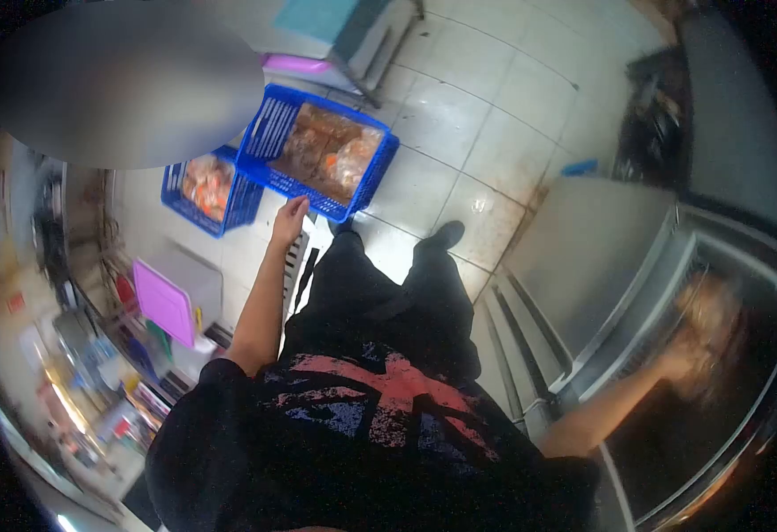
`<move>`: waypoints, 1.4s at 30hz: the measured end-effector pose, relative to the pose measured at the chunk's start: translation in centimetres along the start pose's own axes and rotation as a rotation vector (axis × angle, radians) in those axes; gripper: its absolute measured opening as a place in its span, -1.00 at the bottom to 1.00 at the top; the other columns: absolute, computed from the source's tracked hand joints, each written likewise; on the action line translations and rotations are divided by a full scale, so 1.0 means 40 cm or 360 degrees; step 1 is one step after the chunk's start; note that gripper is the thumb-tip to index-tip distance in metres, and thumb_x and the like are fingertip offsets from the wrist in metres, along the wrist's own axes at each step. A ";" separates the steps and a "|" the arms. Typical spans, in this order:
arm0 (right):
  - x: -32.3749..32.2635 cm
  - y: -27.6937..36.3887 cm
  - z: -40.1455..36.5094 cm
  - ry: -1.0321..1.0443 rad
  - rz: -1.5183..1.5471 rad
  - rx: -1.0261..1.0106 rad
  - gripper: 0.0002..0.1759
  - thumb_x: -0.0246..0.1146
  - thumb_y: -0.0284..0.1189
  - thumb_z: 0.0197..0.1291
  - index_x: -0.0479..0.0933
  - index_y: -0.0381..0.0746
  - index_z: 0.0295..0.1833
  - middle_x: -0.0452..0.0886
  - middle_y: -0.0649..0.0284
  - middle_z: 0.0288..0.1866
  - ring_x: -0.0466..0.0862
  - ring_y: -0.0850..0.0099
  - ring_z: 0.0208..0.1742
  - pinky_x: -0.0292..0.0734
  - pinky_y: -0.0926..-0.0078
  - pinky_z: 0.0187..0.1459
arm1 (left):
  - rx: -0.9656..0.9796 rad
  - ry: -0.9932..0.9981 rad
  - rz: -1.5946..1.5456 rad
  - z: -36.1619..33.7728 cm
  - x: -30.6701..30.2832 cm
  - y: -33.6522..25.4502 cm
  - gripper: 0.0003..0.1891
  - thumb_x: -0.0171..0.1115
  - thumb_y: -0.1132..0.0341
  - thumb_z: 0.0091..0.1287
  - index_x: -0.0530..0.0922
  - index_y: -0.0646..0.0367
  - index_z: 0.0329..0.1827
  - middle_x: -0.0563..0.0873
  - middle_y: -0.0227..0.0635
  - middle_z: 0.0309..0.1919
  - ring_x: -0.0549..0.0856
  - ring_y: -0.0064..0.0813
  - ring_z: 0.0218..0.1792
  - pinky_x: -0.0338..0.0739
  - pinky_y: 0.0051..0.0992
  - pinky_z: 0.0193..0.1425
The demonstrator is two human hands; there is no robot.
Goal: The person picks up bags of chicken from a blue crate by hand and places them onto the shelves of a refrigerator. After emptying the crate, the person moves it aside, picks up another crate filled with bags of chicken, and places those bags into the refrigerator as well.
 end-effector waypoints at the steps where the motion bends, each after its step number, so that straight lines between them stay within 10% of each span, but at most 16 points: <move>1: -0.067 0.110 -0.025 -0.0134 0.0170 -0.0074 -0.56 0.46 -0.11 0.15 0.71 -0.31 -0.16 0.79 0.02 -0.28 0.77 0.00 -0.31 0.69 0.15 -0.28 | -0.0109 -0.0009 -0.0036 0.000 -0.031 -0.006 -0.56 0.25 0.00 0.46 0.70 0.23 0.07 0.80 -0.09 -0.13 0.75 -0.33 -0.01 0.58 -0.37 0.14; 5: -0.288 0.864 -0.355 0.0768 0.1087 -0.0118 -0.75 0.22 -0.36 0.42 0.69 -0.32 -0.07 0.78 0.13 -0.15 0.76 0.36 -0.17 0.66 0.37 -0.06 | -0.0379 0.0221 -0.0186 0.075 -0.117 0.123 -0.52 0.19 -0.07 0.46 0.75 0.23 -0.07 0.82 -0.17 -0.12 0.75 -0.32 0.01 0.56 -0.35 0.17; 8: -0.402 1.374 -0.758 0.1690 0.1646 -0.0394 -0.72 0.22 -0.61 0.24 0.59 -0.28 0.08 0.66 0.19 0.05 0.70 0.38 -0.01 0.62 0.43 -0.04 | -0.0124 0.0218 -0.0157 0.187 -0.138 0.245 -0.56 0.35 0.04 0.33 0.70 0.22 0.07 0.79 -0.18 0.01 0.73 -0.26 0.05 0.55 -0.35 0.20; 9: -0.448 1.524 -0.906 0.1880 0.1515 -0.0995 -0.63 0.25 -0.60 0.25 0.54 -0.24 0.18 0.64 0.19 0.11 0.68 0.39 -0.03 0.61 0.42 -0.05 | -0.0010 0.0255 -0.0033 0.200 -0.135 0.279 -0.53 0.40 0.08 0.28 0.67 0.21 0.13 0.77 -0.16 0.06 0.73 -0.20 0.08 0.55 -0.33 0.22; 12: -0.523 1.852 -1.324 0.2711 0.1653 -0.1224 -0.60 0.38 -0.42 0.18 0.58 -0.27 0.13 0.67 0.05 0.06 0.71 0.25 -0.14 0.63 0.33 -0.05 | -0.0323 0.0136 0.0220 0.282 -0.120 0.470 -0.43 0.41 0.15 0.22 0.56 0.10 0.31 0.72 0.02 0.11 0.69 -0.08 0.18 0.56 -0.16 0.26; 14: -0.347 1.975 -1.646 0.2852 0.1363 -0.1540 -0.58 0.47 -0.40 0.14 0.57 -0.33 0.07 0.68 0.02 0.04 0.74 0.26 -0.05 0.67 0.29 -0.08 | -0.0396 -0.0009 0.0218 0.338 -0.123 0.551 -0.39 0.37 0.14 0.26 0.51 0.15 0.36 0.70 0.08 0.11 0.70 -0.02 0.15 0.58 -0.14 0.26; 16: -0.231 2.121 -1.841 0.2316 0.0905 -0.2106 -0.44 0.42 -0.14 0.18 0.56 -0.36 0.12 0.68 -0.05 0.10 0.72 0.04 0.07 0.62 0.11 0.06 | -0.0370 -0.0329 0.0332 0.413 -0.097 0.636 -0.33 0.35 0.07 0.27 0.47 0.18 0.41 0.54 0.05 0.34 0.45 0.09 0.39 0.36 0.09 0.42; 19: -0.013 2.206 -2.088 0.2067 -0.0075 -0.2442 -0.34 0.26 0.04 0.28 0.55 -0.30 0.21 0.66 -0.06 0.15 0.67 0.05 0.20 0.49 -0.14 0.18 | -0.0419 -0.0491 0.0590 0.464 0.024 0.750 -0.28 0.34 0.02 0.28 0.42 0.21 0.45 0.39 0.01 0.47 0.15 0.18 0.56 0.13 0.25 0.51; 25: 0.312 2.121 -2.310 0.1473 -0.0379 -0.2599 -0.55 0.26 -0.18 0.26 0.59 -0.19 0.18 0.68 -0.06 0.14 0.69 -0.04 0.14 0.51 -0.19 0.14 | -0.0384 -0.0596 0.0754 0.520 0.105 0.776 -0.17 0.29 -0.12 0.31 0.30 0.21 0.53 0.32 -0.04 0.52 -0.19 0.30 0.62 -0.12 0.33 0.57; 27: 0.271 2.167 -2.255 0.2224 -0.0148 -0.2414 -0.56 0.23 -0.25 0.27 0.57 -0.18 0.22 0.72 -0.03 0.04 0.75 -0.07 -0.03 0.64 -0.10 0.00 | -0.0389 -0.0617 0.0753 0.504 0.099 0.770 -0.15 0.28 -0.14 0.31 0.29 0.19 0.55 0.30 -0.07 0.54 -0.20 0.30 0.62 -0.15 0.39 0.55; 29: 0.271 2.209 -2.224 0.1841 0.0095 -0.2656 -0.64 0.24 -0.29 0.25 0.63 -0.16 0.12 0.76 0.02 -0.11 0.78 -0.01 -0.18 0.71 0.06 -0.09 | -0.0583 -0.0453 0.0835 0.521 0.092 0.758 -0.14 0.29 -0.17 0.29 0.30 0.17 0.54 0.32 -0.11 0.53 -0.19 0.28 0.62 -0.22 0.46 0.51; 33: 0.148 2.285 -2.107 0.2077 0.0680 -0.2630 -0.83 0.32 -0.32 0.16 0.62 -0.20 -0.30 0.69 0.06 -0.39 0.74 0.05 -0.29 0.66 0.16 -0.20 | -0.0517 -0.0551 0.0500 0.537 0.094 0.697 -0.09 0.31 -0.20 0.25 0.30 0.21 0.54 0.22 -0.03 0.58 -0.11 0.23 0.63 -0.42 0.44 0.50; 37: -0.046 2.328 -1.918 0.3117 0.1147 -0.2014 -0.92 0.27 -0.47 0.23 0.58 -0.24 -0.32 0.52 0.38 -0.54 0.51 0.58 -0.48 0.37 0.49 -0.44 | -0.0581 -0.0436 -0.1103 0.575 0.220 0.662 -0.03 0.36 -0.24 0.26 0.24 0.24 0.57 0.17 -0.07 0.61 0.17 -0.07 0.61 -0.05 0.23 0.58; 39: -0.163 2.315 -1.847 0.3756 0.1165 -0.1410 -0.94 0.22 -0.52 0.28 0.59 -0.24 -0.26 0.49 0.52 -0.45 0.49 0.75 -0.36 0.39 0.62 -0.37 | -0.1098 -0.0114 -0.1781 0.570 0.302 0.666 -0.01 0.45 -0.18 0.23 0.22 0.23 0.58 0.26 -0.09 0.57 0.22 -0.16 0.59 0.14 -0.01 0.59; 42: -0.285 2.286 -1.811 0.4094 0.0991 -0.1206 -0.93 0.25 -0.57 0.25 0.61 -0.26 -0.17 0.56 0.51 -0.36 0.52 0.71 -0.30 0.45 0.63 -0.25 | -0.1087 0.0143 -0.2505 0.580 0.244 0.639 -0.22 0.50 0.15 0.27 0.35 0.18 0.51 0.58 -0.22 0.32 0.56 -0.30 0.33 0.46 -0.29 0.40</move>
Point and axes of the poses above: each hand's wrist, its own z-axis towards the middle knuckle, its own x-axis out of the palm, y = z × x, the point moved 7 cm from there along z, towards the middle knuckle
